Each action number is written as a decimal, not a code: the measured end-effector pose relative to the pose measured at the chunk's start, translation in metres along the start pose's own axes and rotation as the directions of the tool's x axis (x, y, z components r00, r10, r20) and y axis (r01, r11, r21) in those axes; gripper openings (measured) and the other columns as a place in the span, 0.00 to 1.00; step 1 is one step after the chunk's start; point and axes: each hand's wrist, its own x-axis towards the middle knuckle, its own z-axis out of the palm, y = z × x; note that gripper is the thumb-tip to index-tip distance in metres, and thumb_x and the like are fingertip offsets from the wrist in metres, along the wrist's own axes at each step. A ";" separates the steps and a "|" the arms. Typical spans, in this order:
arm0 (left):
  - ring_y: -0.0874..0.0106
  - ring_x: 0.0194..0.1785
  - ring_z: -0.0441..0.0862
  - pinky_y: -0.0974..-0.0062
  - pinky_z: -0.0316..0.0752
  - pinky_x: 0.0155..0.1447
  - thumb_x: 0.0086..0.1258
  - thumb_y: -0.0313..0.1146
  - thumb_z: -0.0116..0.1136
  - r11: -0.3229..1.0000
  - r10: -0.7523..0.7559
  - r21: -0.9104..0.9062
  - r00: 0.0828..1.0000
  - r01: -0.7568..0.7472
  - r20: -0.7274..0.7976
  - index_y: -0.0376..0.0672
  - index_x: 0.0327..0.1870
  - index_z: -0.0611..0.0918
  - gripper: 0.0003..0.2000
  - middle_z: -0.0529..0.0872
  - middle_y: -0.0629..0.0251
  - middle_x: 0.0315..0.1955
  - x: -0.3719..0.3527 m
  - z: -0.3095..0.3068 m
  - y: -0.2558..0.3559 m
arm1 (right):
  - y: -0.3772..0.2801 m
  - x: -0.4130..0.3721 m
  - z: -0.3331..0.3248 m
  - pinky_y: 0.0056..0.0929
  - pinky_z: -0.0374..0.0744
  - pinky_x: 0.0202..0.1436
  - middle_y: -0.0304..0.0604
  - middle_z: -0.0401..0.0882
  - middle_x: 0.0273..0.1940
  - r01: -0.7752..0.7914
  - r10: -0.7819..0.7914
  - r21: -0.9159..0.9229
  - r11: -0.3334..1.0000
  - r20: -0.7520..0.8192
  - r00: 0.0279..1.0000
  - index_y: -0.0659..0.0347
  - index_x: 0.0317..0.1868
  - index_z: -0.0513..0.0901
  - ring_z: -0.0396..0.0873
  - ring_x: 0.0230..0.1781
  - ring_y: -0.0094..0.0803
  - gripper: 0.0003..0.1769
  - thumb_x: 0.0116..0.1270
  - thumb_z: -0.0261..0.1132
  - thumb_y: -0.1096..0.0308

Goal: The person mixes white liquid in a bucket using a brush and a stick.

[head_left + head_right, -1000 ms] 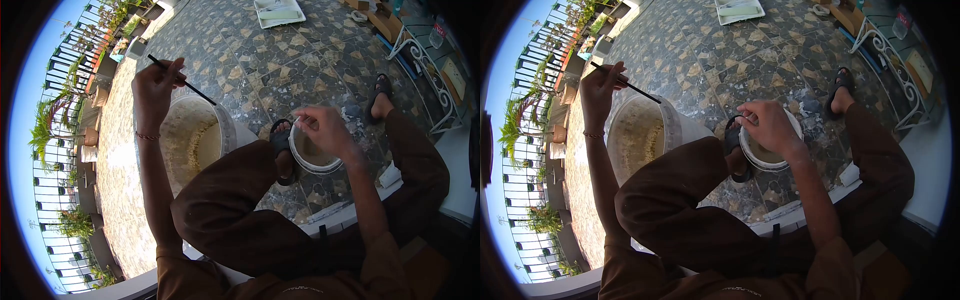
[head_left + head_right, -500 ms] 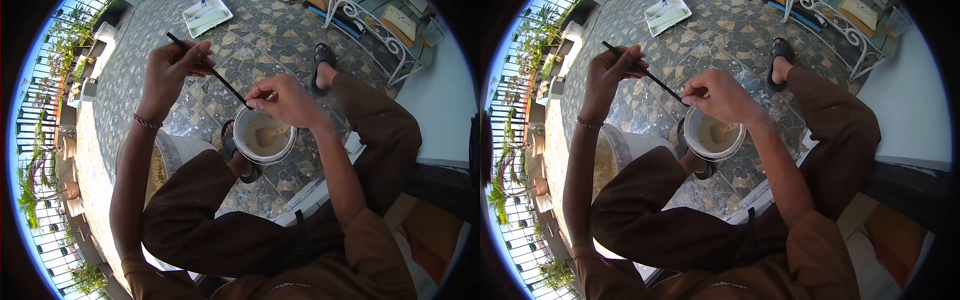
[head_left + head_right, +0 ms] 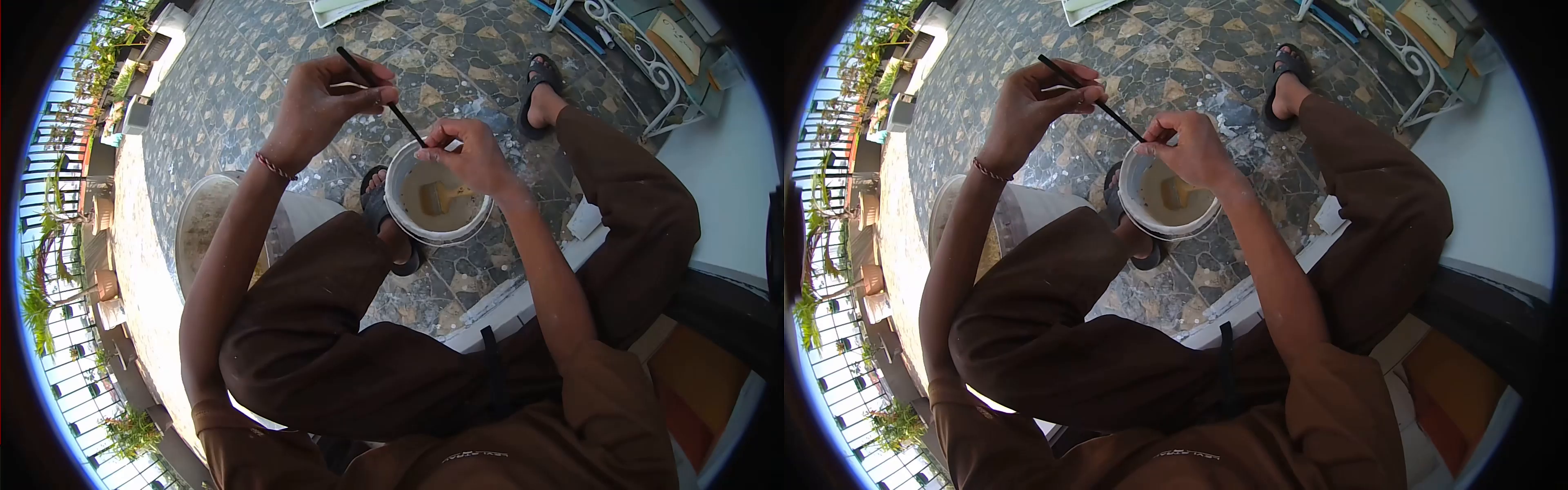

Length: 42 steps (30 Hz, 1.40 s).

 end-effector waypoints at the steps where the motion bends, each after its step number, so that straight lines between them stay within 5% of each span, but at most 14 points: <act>1: 0.71 0.45 0.84 0.74 0.81 0.50 0.63 0.30 0.65 1.000 -0.004 -0.008 1.000 0.004 -0.013 0.33 0.43 0.80 0.12 0.85 0.59 0.38 0.000 0.000 -0.006 | 0.003 0.000 0.002 0.26 0.77 0.34 0.40 0.82 0.25 -0.006 0.006 0.014 1.000 -0.003 1.000 0.66 0.28 0.82 0.79 0.27 0.24 0.11 0.51 0.75 0.70; 14: 0.70 0.46 0.85 0.74 0.81 0.52 0.62 0.28 0.65 0.943 0.062 -0.323 0.995 -0.085 -0.081 0.31 0.48 0.77 0.16 0.85 0.56 0.40 0.001 0.012 -0.055 | 0.019 -0.007 0.010 0.20 0.73 0.27 0.36 0.79 0.21 -0.115 0.113 0.048 0.992 0.041 0.993 0.65 0.23 0.79 0.74 0.22 0.16 0.14 0.49 0.77 0.68; 17: 0.71 0.44 0.85 0.74 0.82 0.49 0.62 0.29 0.66 0.960 -0.057 -0.279 0.994 0.029 -0.091 0.32 0.47 0.79 0.15 0.85 0.58 0.42 -0.001 0.010 -0.061 | 0.026 -0.007 0.016 0.19 0.73 0.27 0.36 0.79 0.21 -0.143 0.139 0.063 0.988 0.062 0.988 0.65 0.23 0.79 0.75 0.23 0.16 0.14 0.51 0.77 0.68; 23: 0.75 0.40 0.84 0.77 0.82 0.44 0.62 0.34 0.66 0.992 0.122 -0.030 0.989 -0.125 -0.089 0.34 0.38 0.83 0.11 0.84 0.62 0.45 0.002 -0.005 -0.070 | 0.016 -0.001 0.017 0.17 0.73 0.29 0.34 0.81 0.24 -0.237 0.202 0.152 0.960 0.212 0.956 0.64 0.27 0.83 0.75 0.25 0.15 0.11 0.53 0.76 0.67; 25: 0.75 0.38 0.85 0.78 0.82 0.44 0.62 0.32 0.67 0.992 0.117 -0.039 0.986 -0.123 -0.118 0.34 0.36 0.83 0.10 0.85 0.60 0.41 -0.001 -0.007 -0.060 | 0.014 0.001 0.014 0.17 0.74 0.31 0.34 0.81 0.25 -0.249 0.204 0.159 0.955 0.254 0.946 0.64 0.30 0.84 0.76 0.25 0.15 0.09 0.55 0.74 0.67; 27: 0.80 0.30 0.82 0.80 0.78 0.34 0.62 0.33 0.66 0.980 -0.040 -0.198 0.990 0.012 -0.139 0.34 0.36 0.82 0.10 0.84 0.64 0.22 -0.001 -0.011 -0.058 | 0.012 0.000 0.010 0.16 0.74 0.31 0.33 0.81 0.25 -0.225 0.179 0.142 0.964 0.281 0.943 0.64 0.31 0.85 0.76 0.26 0.15 0.09 0.57 0.72 0.67; 36: 0.77 0.30 0.84 0.80 0.80 0.35 0.63 0.33 0.66 0.972 -0.072 -0.233 0.987 0.037 -0.142 0.31 0.40 0.82 0.13 0.85 0.62 0.27 -0.003 -0.016 -0.055 | 0.006 -0.003 0.007 0.17 0.69 0.28 0.32 0.77 0.24 -0.191 0.187 -0.006 0.982 0.232 0.955 0.65 0.31 0.83 0.70 0.25 0.14 0.11 0.59 0.71 0.65; 42: 0.76 0.31 0.84 0.80 0.81 0.36 0.64 0.33 0.65 0.975 -0.065 -0.221 0.992 0.039 -0.109 0.31 0.41 0.82 0.13 0.86 0.61 0.28 -0.004 -0.016 -0.057 | 0.007 -0.009 0.017 0.18 0.67 0.30 0.31 0.76 0.23 -0.180 0.165 0.052 0.982 0.215 0.963 0.65 0.27 0.81 0.68 0.25 0.14 0.13 0.60 0.70 0.64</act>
